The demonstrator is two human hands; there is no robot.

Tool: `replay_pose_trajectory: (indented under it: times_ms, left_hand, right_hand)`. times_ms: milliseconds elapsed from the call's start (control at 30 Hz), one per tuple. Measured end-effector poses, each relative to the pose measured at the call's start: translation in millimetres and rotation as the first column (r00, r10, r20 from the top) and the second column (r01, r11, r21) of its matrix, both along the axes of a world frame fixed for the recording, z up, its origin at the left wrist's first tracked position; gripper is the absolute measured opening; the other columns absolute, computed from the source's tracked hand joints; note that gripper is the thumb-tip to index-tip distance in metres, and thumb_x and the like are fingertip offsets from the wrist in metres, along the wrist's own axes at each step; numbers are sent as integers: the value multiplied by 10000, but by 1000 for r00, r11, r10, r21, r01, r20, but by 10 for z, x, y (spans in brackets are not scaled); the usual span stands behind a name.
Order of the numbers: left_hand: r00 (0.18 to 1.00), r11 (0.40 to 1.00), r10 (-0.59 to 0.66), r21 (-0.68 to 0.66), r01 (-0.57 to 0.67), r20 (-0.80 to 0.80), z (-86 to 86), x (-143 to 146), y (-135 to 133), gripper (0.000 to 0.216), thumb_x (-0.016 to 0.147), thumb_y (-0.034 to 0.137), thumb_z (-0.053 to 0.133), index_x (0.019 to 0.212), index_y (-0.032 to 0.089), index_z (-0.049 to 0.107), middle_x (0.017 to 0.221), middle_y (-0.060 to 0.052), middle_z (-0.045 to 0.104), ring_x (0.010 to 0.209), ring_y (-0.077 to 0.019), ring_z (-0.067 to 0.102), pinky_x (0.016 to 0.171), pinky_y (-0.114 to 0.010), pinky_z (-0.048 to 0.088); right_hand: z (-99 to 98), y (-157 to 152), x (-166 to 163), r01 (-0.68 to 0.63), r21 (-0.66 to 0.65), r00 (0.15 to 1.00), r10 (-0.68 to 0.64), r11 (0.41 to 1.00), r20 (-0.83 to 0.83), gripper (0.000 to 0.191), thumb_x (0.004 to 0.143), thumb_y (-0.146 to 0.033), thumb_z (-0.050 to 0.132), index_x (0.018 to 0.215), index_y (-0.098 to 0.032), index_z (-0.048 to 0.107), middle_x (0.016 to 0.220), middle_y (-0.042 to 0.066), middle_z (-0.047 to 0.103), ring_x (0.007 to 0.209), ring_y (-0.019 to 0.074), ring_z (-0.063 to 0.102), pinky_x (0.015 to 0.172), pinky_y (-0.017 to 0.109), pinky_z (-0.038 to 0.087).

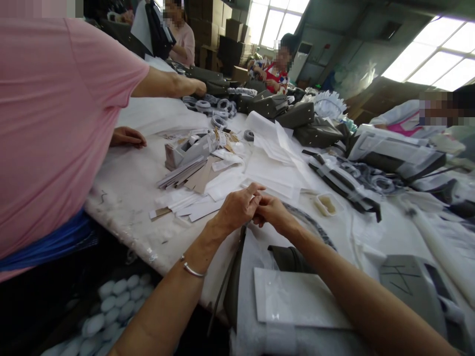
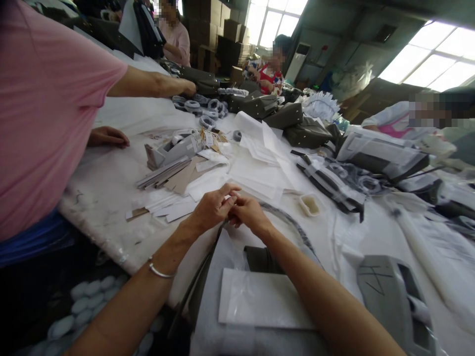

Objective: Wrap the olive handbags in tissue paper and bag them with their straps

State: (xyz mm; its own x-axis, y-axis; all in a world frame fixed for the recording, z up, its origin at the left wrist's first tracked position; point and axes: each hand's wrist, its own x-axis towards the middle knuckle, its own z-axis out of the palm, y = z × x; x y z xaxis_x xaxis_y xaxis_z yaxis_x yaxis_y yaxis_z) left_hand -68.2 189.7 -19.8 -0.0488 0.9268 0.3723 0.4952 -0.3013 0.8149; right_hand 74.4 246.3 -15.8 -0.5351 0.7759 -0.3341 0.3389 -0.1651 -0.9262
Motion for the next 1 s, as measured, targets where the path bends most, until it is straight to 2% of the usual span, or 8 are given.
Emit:
replay_pose_trajectory:
  times_ms: [133,233,367,467,567,700,867,1000]
  left_hand:
    - [968,957,204,-239,-166,145,-19,-56,37,404,890,237,591,1290,225,536,1178,-95,676,529,-106,606,593,-232,474]
    - [977,929,133,-366,-64,165,-29,-137,52,320,839,356,667,1107,183,637,1053,-84,700,466,-105,577,508,-226,432]
    - [993,949,19,-316,18,114,-28,-246,53,155,788,329,674,725,188,663,690,-8,663,634,-160,621,592,-220,449]
    - [983,964,-22,-258,70,184,-11,-295,40,118,766,300,662,744,186,680,723,-6,676,723,-171,628,672,-233,472]
    - [948,960,-131,-202,195,291,9,-305,21,152,780,293,630,841,171,695,797,-15,685,753,-168,629,706,-247,477]
    - [926,939,-230,-183,292,300,4,-351,11,146,766,265,605,852,167,671,740,5,617,690,-143,568,635,-229,439]
    - [980,952,-101,-270,145,171,32,-569,-26,69,682,194,603,677,178,536,639,34,510,604,-116,471,535,-204,347]
    - [844,813,-344,-319,487,412,125,-676,-106,132,725,253,646,778,177,553,659,26,545,600,-123,537,556,-213,429]
  right_hand:
    - [-3,-21,37,182,-146,979,-193,972,-64,200,789,-299,738,740,-173,591,591,6,672,480,95,622,468,190,545]
    - [30,-73,63,153,-158,977,-173,976,-125,159,803,-281,730,807,-166,620,685,28,713,562,113,671,569,228,593]
    - [106,-71,107,37,-32,998,-39,999,-43,143,780,-258,696,883,-165,664,804,41,733,594,113,664,486,194,525]
    - [95,41,182,38,175,995,-52,984,81,220,742,-191,653,959,-174,683,897,45,735,595,110,638,426,182,451]
    - [-8,160,250,-43,306,985,-11,951,174,365,725,-152,636,1083,-197,692,857,28,733,631,131,647,505,216,492]
    - [-93,178,246,-141,273,984,104,951,148,410,706,-146,647,1110,-190,700,741,1,714,643,140,640,615,253,517]
    - [40,74,139,-173,157,983,161,972,88,408,800,-274,637,1195,-177,669,890,42,733,709,154,666,601,246,501]
    - [0,74,76,-282,222,953,246,933,176,356,890,-446,569,1068,-180,725,778,19,712,695,155,646,645,260,505]
